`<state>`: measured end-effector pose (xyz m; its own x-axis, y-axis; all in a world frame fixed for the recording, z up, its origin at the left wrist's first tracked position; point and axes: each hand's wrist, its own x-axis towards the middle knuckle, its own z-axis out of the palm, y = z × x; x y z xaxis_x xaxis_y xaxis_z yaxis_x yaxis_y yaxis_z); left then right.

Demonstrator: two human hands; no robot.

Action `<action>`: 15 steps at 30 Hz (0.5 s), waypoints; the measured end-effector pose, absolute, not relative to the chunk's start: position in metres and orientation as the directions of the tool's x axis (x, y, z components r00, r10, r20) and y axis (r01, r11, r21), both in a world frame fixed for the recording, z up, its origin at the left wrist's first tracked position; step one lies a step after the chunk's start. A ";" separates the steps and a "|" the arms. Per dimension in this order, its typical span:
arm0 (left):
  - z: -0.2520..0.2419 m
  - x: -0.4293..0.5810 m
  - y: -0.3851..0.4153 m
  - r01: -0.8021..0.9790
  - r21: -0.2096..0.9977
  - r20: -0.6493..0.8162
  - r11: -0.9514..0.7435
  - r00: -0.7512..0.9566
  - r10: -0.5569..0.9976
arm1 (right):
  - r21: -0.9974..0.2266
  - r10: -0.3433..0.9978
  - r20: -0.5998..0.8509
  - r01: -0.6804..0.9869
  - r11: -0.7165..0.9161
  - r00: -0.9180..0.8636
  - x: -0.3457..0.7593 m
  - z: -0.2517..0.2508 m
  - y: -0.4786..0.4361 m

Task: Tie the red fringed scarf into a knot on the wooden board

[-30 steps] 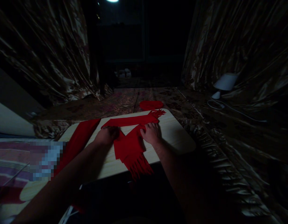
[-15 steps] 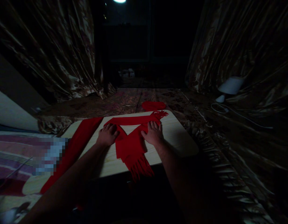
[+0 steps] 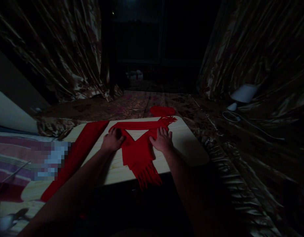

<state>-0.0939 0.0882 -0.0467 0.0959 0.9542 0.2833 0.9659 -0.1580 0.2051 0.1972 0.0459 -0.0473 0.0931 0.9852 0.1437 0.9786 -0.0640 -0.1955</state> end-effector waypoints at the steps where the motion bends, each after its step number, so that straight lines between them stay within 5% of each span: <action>1: -0.047 -0.094 0.089 0.965 0.207 0.286 -0.159 0.096 0.954 | -0.199 0.984 0.149 0.978 -0.063 0.094 0.198 -0.048 0.046; 11: -0.048 -0.098 0.090 0.953 0.220 0.336 -0.208 0.126 0.933 | -0.264 0.959 0.270 0.965 -0.014 0.088 0.202 -0.058 0.049; 15: -0.047 -0.102 0.089 0.934 0.234 0.419 -0.271 0.155 0.895 | -0.365 0.860 0.485 0.931 0.030 0.162 0.211 -0.061 0.053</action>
